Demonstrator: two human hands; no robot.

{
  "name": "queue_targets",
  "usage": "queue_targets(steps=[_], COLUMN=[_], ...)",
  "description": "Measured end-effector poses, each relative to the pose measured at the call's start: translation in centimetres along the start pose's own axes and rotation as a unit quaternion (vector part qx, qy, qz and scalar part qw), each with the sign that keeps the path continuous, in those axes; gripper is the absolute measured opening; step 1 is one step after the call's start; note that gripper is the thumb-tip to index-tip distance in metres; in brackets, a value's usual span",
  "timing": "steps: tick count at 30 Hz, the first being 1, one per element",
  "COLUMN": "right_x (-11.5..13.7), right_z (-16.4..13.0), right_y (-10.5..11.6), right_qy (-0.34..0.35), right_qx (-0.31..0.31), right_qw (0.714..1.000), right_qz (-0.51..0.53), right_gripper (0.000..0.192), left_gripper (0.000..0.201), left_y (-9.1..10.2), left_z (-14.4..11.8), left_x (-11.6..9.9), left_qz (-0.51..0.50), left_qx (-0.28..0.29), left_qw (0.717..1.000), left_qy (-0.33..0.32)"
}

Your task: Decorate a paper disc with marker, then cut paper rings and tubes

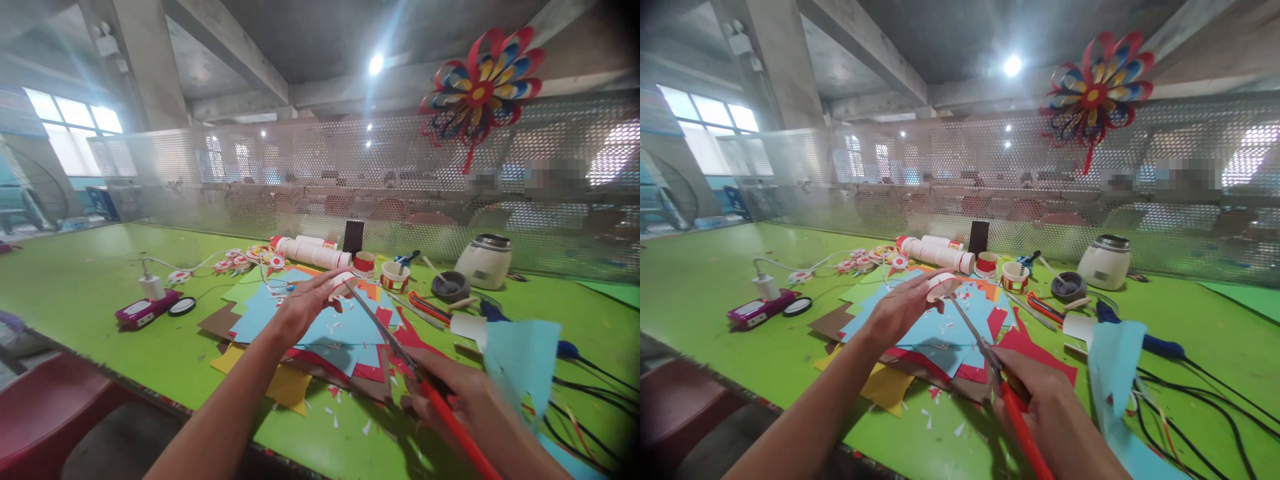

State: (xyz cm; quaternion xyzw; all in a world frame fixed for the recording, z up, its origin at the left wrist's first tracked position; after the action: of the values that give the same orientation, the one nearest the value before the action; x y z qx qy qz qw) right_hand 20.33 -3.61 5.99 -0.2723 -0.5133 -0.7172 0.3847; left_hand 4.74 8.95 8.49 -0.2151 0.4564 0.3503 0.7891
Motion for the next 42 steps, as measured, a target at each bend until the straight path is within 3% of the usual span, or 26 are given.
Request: queue_targets(steps=[8,16,25,34,42], right_x=[-1.4,-0.6,-0.5,0.1,0.3], right_z=[0.5,0.5,0.5,0.5,0.0], right_y=[0.0,0.0,-0.3,-0.6,-0.7], right_qy=[-0.018,-0.01,-0.024,-0.018,-0.018], right_qx=[0.05,0.019,0.04,0.062,0.031], right_qw=[0.998,1.0,0.999,0.998,0.999], right_qz=[-0.038,-0.022,-0.007,-0.011,0.007], right_gripper=[0.04,0.03,0.039,0.028,0.022], left_gripper=[0.038,0.044,0.037,0.037,0.037], left_y=[-0.1,-0.3,0.1,0.2,0.2], left_z=[0.0,0.2,0.1,0.1,0.0], left_x=[0.7,1.1,1.5,1.2,0.8], left_qz=[-0.021,-0.03,-0.019,-0.031,0.009], left_qx=[0.025,0.03,0.002,0.006,-0.002], left_qw=[0.999,0.998,0.997,0.998,0.999], left_qy=[0.03,0.055,0.077,0.054,0.04])
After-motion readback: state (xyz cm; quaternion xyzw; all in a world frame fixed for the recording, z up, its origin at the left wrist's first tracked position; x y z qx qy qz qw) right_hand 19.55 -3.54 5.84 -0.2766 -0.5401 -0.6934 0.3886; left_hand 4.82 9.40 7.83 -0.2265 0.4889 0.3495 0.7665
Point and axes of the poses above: each hand's wrist, its own z-axis towards the middle knuckle, its own y-axis out of the back of the hand, x = y × z, the point moved 7 cm from there along z, towards the middle knuckle, and after that the axes turned 14 degrees about z, right-handed, at the moved point
